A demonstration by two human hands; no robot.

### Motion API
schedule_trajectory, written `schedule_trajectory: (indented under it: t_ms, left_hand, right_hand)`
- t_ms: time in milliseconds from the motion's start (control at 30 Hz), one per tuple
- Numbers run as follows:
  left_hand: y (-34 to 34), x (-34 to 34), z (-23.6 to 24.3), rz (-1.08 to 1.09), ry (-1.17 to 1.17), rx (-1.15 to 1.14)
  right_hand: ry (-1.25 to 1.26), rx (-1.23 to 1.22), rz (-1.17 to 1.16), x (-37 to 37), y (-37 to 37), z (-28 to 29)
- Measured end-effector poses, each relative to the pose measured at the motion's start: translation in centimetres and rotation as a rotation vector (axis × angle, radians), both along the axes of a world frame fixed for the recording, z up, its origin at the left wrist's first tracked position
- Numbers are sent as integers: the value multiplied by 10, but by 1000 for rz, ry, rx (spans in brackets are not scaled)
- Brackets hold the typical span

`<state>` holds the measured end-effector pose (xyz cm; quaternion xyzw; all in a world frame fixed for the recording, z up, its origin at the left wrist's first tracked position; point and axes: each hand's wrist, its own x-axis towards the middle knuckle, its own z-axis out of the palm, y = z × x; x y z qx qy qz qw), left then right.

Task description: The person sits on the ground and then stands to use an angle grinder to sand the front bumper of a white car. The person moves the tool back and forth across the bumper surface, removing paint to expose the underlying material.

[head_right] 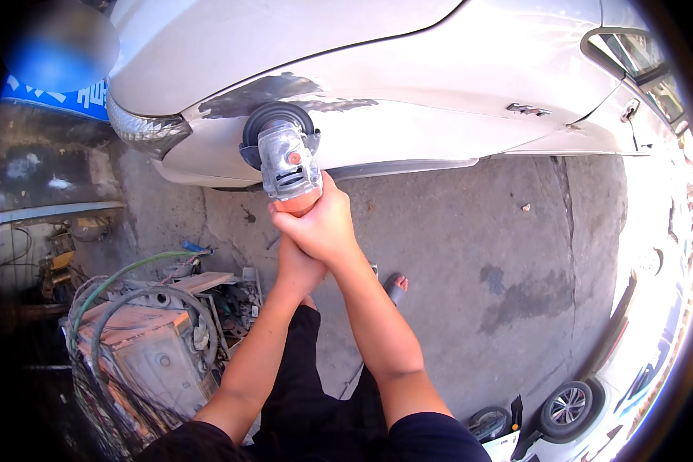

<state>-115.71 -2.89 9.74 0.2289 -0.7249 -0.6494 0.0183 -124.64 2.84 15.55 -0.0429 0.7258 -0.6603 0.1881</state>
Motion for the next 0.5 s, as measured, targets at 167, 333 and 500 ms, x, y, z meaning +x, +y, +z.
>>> schedule_trajectory:
  t_ms: [167,333,500]
  left_hand:
    - [10,-4,4,85,49,29]
    - [12,-5,11,96,98,4]
    - [13,-7,10,65,33,24]
  right_hand:
    - [-26,2,36,-3,3,3]
    - [-20,-45,23,-4,6,5]
    - [-44,34,33,-4,5,7]
